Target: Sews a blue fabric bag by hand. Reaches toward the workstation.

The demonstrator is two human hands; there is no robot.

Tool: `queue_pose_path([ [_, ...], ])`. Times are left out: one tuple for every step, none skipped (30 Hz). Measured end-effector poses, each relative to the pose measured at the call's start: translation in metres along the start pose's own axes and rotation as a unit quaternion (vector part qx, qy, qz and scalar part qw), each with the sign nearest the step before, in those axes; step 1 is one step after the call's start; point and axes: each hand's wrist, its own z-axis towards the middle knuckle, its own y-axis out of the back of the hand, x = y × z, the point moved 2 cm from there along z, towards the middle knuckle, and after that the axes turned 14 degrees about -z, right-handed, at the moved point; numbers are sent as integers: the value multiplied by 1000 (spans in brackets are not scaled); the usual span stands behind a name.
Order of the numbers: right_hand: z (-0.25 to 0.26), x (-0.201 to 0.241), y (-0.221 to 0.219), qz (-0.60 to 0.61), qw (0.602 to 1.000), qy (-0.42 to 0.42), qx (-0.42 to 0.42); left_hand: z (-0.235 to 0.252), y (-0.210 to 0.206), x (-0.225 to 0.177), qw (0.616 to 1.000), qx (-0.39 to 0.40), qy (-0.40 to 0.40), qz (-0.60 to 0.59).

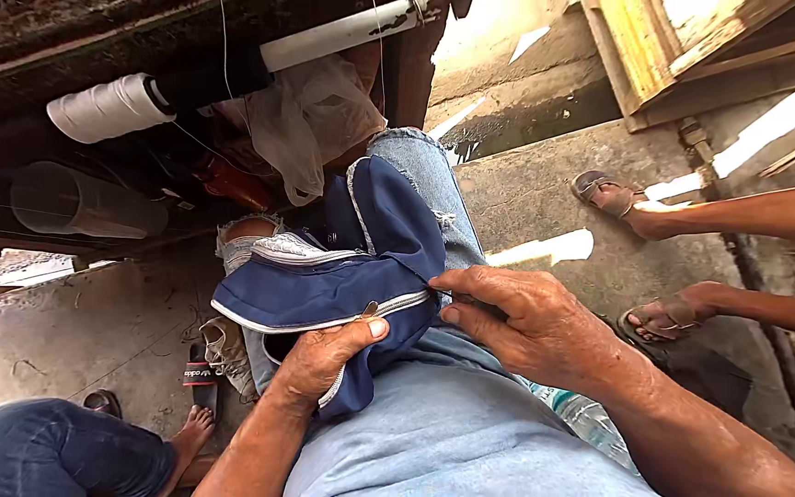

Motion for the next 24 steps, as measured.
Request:
queue_pose_path([
  [0, -1, -1, -2, 1000, -7, -4, -1, 0, 0, 1000, -3, 0, -1],
  [0, -2, -3, -6, 1000, -14, -10, -1, 1, 0, 1000, -5, 0, -2],
  [0, -3, -4, -10, 1000, -20, -15, -1, 2, 0, 1000, -5, 0, -5],
  [0, -3, -4, -13, 999, -28, -19, -2, 3, 1, 1000, -6, 1, -9],
  [-1, -4, -5, -13, 999, -34, -24, -3, 3, 1, 1000, -9, 4, -12],
  [-1, -5, -6, -7, 999, -36, -28, -3, 4, 1, 1000, -9, 5, -16],
  [0, -6, -6, 8, 999, -37, -30, -4, 5, 2, 1000, -9, 5, -21],
  [0, -7, -6, 23, 999, -35, -31, -4, 5, 2, 1000, -9, 6, -28],
  [0, -7, -6, 37, 998, -31, -33, -5, 5, 2, 999, -11, 7, -34],
  [-1, -6, -6, 48, 998, -23, -36, -5, 4, 2, 999, -12, 7, -35],
  [-1, -5, -5, 55, 998, -14, -36, -5, 4, 2, 999, -15, 6, -35],
  [-1, -3, -4, 55, 998, -5, -33, -5, 3, 2, 999, -17, 5, -34],
  [-2, -1, -4, 50, 998, 3, -29, -5, 3, 3, 999, -15, 5, -34],
  [-3, 1, -5, 40, 999, 4, -27, -5, 3, 3, 999, -12, 4, -31],
  [-3, 2, -6, 23, 999, -2, -26, -5, 3, 4, 999, -10, 3, -32],
  [-3, 2, -7, 7, 1000, -11, -24, -5, 4, 4, 999, -8, 5, -32],
  [-2, 2, -8, 2, 999, -20, -25, -5, 4, 5, 999, -10, 6, -34],
  [-2, 1, -8, 2, 999, -25, -27, -5, 5, 5, 999, -11, 6, -38],
  [-2, 0, -9, 4, 999, -28, -27, -5, 5, 5, 999, -9, 4, -39],
  [-2, 0, -9, 5, 999, -32, -27, -5, 5, 5, 999, -7, 3, -39],
  [-3, -1, -10, 7, 999, -35, -28, -5, 6, 6, 999, -7, 2, -38],
  [-4, -2, -11, 11, 999, -36, -29, -5, 6, 6, 999, -9, 4, -35],
  [-4, -3, -11, 15, 999, -36, -30, -4, 5, 6, 999, -11, 7, -31],
  [-4, -4, -12, 18, 999, -35, -30, -4, 6, 6, 999, -14, 10, -31],
])
